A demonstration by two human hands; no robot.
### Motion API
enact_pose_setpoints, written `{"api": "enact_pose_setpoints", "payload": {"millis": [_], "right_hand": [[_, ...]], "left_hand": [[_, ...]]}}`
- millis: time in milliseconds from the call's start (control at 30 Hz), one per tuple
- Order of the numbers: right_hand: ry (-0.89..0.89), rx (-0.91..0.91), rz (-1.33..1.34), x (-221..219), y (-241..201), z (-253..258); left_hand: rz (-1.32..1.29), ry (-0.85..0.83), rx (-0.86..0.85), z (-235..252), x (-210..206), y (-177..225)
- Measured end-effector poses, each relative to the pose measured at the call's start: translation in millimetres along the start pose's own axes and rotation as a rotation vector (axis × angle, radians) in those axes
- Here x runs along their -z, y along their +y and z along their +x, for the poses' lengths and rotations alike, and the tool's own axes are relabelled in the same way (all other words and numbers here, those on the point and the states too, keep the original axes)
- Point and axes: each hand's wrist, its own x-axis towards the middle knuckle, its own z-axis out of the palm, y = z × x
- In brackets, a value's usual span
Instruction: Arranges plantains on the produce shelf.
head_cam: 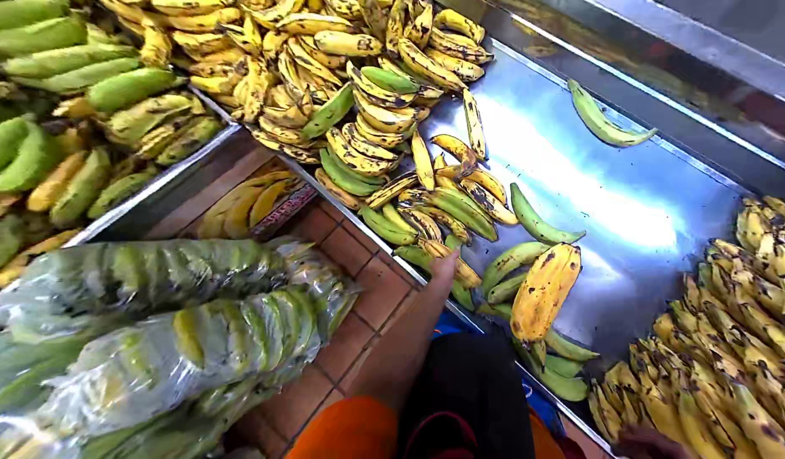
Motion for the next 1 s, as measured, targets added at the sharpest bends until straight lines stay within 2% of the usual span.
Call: {"api": "enact_pose_setpoints", "payload": {"millis": [67, 100, 167, 200, 233, 333, 367, 400, 433, 467, 500, 533, 567, 600, 633, 700, 767, 900, 1000], "right_hand": [[-0.075, -0.070, -0.050, -35, 1, 11], [-0.093, -0.093, -0.081, -48, -3, 21], [-0.106, -0.126, -0.138, -62, -14, 47], [-0.128, -0.122, -0.185, -65, -18, 61], [-0.180, -0.100, -0.246, -68, -19, 76], [-0.345, -0.099, -0.314, -81, -22, 110], [-0.320, -0.154, -0.274, -83, -23, 113], [-0.234, -0.227, -0.188, -81, -21, 113], [-0.134, -0.285, -0.020, -75, -15, 110], [-0.049, -0.319, 0.127, -66, -6, 106], [0.025, -0.329, 0.222, -57, 1, 99], [0.087, -0.316, 0.290, -48, 7, 91], [0.137, -0.284, 0.346, -41, 9, 79], [0.182, -0.242, 0.395, -35, 8, 64], [0.223, -0.192, 0.433, -30, 5, 48], [0.252, -0.074, 0.486, -15, 11, 18], [0.335, -0.042, 0.507, -6, 19, -5], [0.636, -0.245, 0.370, -29, 10, -28], [0.733, -0.346, 0.256, -47, 12, -40]], "left_hand": [[0.211, 0.036, -0.077, -13, 0, 6], [0.282, 0.002, -0.135, -25, 2, 12], [0.333, -0.153, -0.281, -54, 8, 18], [0.326, -0.291, -0.337, -76, 15, 22], [0.318, -0.492, -0.381, -101, 25, 32], [0.387, -1.378, -0.429, -151, 52, 85], [0.467, -1.635, -0.423, -154, 51, 104], [0.556, -1.813, -0.452, -151, 42, 120], [0.693, -1.871, -0.555, -141, 29, 135], [0.873, -1.778, -0.739, -125, 12, 148], [1.036, -1.571, -0.952, -103, -8, 156], [1.172, -1.295, -1.122, -79, -29, 160], [1.310, -1.017, -1.200, -58, -48, 166], [1.391, -0.816, -1.227, -41, -64, 174], [1.450, -0.690, -1.250, -25, -77, 184], [1.586, -0.609, -1.249, 1, -96, 200], [1.762, -0.609, -1.212, 28, -112, 213], [2.057, -0.632, -1.212, 49, -134, 233], [2.220, -0.722, -1.238, 52, -143, 235]]}}
